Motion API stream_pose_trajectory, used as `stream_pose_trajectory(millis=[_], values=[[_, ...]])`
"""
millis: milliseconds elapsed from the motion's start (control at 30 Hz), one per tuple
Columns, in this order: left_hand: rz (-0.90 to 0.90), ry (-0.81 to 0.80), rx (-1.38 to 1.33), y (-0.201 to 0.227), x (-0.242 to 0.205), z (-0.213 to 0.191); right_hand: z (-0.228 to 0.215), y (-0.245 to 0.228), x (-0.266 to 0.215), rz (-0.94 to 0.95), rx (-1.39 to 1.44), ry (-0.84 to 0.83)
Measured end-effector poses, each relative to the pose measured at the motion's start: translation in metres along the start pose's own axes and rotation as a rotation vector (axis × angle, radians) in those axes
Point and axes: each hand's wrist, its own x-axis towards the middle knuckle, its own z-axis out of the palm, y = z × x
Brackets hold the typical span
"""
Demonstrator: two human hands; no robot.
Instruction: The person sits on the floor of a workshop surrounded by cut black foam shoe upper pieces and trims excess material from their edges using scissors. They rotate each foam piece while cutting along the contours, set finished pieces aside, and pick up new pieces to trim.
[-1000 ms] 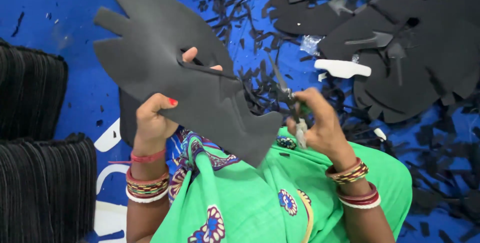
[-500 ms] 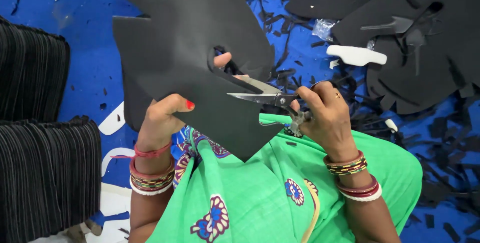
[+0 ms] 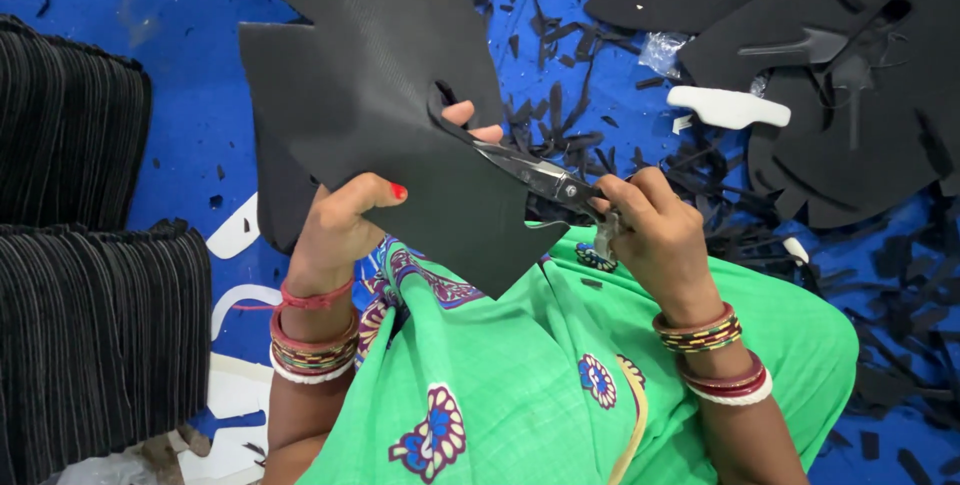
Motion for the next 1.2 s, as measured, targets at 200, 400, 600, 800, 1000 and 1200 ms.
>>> stream_pose_trajectory(millis=[200, 400, 600, 800, 1000, 1200], values=[[-0.108, -0.004, 0.097, 0.001, 0.003, 0.012, -0.002, -0.014, 0.01, -0.016, -0.008, 0.028], [-0.101, -0.048, 0.345, 0.003, 0.006, 0.016, -0.004, -0.012, 0.004, 0.017, 0.005, 0.0], [-0.078, -0.064, 0.303, -0.003, 0.005, 0.013, -0.006, -0.008, 0.005, -0.007, -0.024, -0.017], [0.007, -0.1, 0.484, -0.014, 0.008, 0.006, 0.003, -0.005, -0.001, 0.159, 0.424, 0.017], [0.05, -0.069, 0.414, -0.057, 0.022, 0.013, -0.026, -0.038, 0.046, 0.408, 0.634, 0.07], [-0.034, -0.304, -0.578, -0.044, 0.021, 0.017, -0.027, 0.004, 0.019, 0.336, 0.879, -0.107]])
